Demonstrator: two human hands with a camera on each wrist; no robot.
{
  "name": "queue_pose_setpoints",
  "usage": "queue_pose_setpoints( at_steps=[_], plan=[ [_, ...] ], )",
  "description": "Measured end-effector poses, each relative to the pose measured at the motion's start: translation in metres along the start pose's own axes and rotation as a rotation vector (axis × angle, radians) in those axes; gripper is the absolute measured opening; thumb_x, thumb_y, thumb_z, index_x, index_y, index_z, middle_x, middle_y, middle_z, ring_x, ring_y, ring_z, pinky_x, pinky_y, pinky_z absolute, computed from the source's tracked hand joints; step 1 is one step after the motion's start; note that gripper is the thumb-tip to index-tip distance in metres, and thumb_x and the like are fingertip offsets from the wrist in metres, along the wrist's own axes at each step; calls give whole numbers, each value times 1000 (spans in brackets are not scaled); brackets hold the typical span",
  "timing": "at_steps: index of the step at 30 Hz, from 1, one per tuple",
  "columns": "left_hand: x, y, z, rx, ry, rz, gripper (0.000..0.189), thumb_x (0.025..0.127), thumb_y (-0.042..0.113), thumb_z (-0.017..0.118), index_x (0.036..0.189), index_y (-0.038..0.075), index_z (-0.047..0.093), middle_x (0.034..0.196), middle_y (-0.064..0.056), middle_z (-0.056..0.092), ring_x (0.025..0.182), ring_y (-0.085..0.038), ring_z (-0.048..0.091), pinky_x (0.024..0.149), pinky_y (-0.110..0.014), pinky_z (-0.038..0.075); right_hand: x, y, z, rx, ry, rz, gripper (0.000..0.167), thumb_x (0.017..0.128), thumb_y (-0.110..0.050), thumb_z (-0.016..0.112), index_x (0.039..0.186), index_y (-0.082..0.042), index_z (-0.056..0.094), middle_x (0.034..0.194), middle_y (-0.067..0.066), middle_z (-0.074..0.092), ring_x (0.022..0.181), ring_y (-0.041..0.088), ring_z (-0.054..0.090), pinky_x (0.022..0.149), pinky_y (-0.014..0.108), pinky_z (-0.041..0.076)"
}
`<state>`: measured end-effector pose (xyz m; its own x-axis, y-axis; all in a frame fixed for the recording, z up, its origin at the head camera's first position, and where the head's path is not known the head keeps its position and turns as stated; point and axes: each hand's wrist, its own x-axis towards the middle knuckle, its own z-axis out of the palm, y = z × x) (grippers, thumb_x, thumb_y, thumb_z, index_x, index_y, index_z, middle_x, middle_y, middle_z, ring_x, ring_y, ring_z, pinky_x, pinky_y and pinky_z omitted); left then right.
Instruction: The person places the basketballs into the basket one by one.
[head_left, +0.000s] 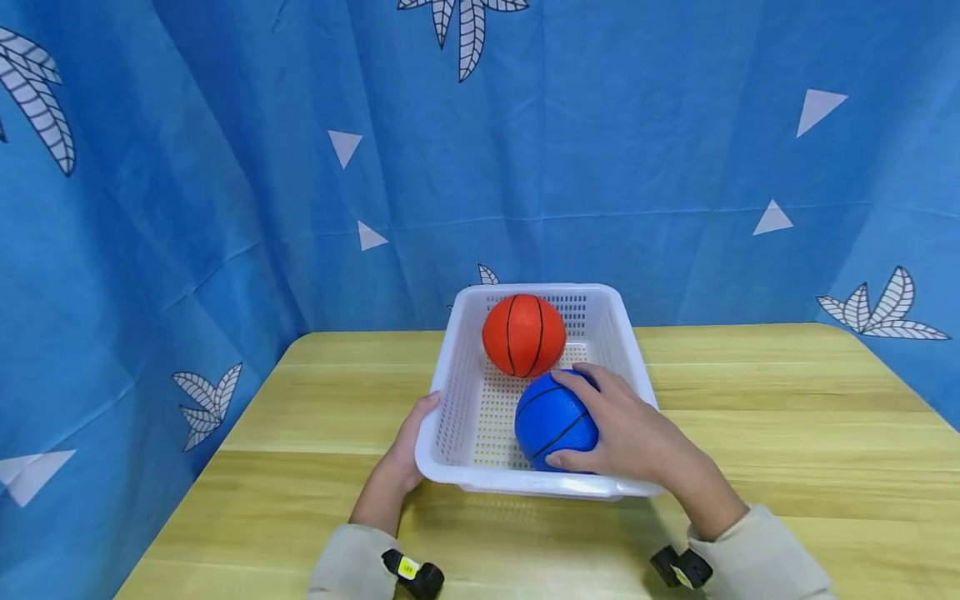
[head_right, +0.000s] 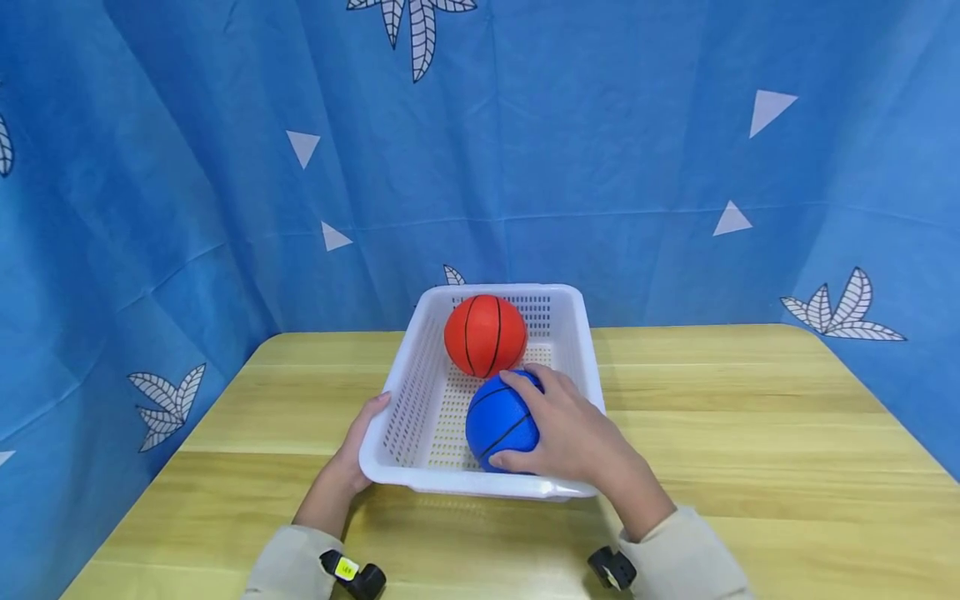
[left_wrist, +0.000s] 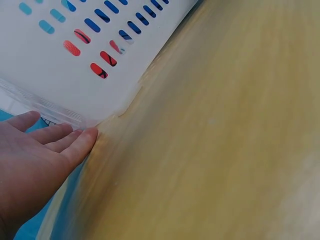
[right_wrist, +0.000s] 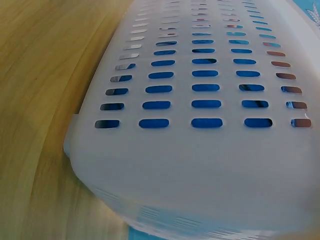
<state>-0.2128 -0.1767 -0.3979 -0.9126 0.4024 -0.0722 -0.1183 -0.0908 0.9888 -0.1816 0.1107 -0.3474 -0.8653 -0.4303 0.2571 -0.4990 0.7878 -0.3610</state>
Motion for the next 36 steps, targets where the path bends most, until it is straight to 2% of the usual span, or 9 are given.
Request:
queue_pose_setpoints(
  at_steps=[4, 10, 19, 26, 30, 32, 36],
  plan=[
    [-2, 1, -3, 0, 2, 2, 66, 95, 49, 21, 151, 16, 13, 151, -22, 22, 134, -41, 28, 107, -53, 23, 1, -3, 2, 0, 10, 7, 94, 68, -63, 72, 145, -24, 35, 143, 10, 36, 121, 35, 42, 76, 51, 52],
    [-6, 3, -6, -32, 32, -9, 66, 95, 48, 21, 150, 13, 18, 146, -25, 29, 128, -39, 36, 101, -43, 33, 2, -8, 4, -3, 24, -8, 94, 68, -63, 72, 145, -23, 35, 143, 10, 36, 121, 34, 42, 76, 50, 52],
    [-13, 0, -13, -41, 42, -28, 67, 95, 50, 20, 151, 14, 13, 150, -23, 24, 132, -38, 31, 105, -47, 28, 5, -15, 11, -3, 14, -15, 93, 68, -62, 72, 144, -23, 36, 143, 10, 37, 122, 33, 42, 77, 49, 52],
    [-15, 5, -29, -34, 109, -36, 64, 96, 47, 21, 151, 14, 15, 150, -22, 26, 130, -38, 33, 103, -47, 29, 23, -22, 16, 8, -18, -57, 92, 70, -65, 68, 146, -25, 34, 146, 8, 35, 125, 31, 40, 80, 47, 51],
    [-7, 5, -38, 42, 105, -35, 61, 96, 41, 24, 151, 15, 13, 147, -24, 28, 128, -40, 35, 103, -51, 30, 30, -20, 16, 45, -55, -39, 92, 69, -69, 66, 145, -26, 35, 146, 8, 34, 124, 31, 41, 81, 48, 51],
    [1, 7, -44, 103, 67, -26, 58, 97, 35, 25, 151, 16, 14, 145, -25, 30, 127, -41, 38, 102, -50, 33, 33, -16, 16, 75, -69, -14, 92, 69, -71, 65, 143, -25, 37, 145, 8, 35, 123, 32, 42, 80, 48, 51],
    [17, 17, -60, 305, -5, 1, 51, 100, 27, 29, 150, 17, 22, 136, -26, 43, 116, -36, 53, 91, -44, 46, 39, -9, 13, 135, -103, 46, 88, 71, -68, 65, 142, -22, 40, 142, 10, 38, 121, 34, 44, 78, 50, 52]
  ],
)
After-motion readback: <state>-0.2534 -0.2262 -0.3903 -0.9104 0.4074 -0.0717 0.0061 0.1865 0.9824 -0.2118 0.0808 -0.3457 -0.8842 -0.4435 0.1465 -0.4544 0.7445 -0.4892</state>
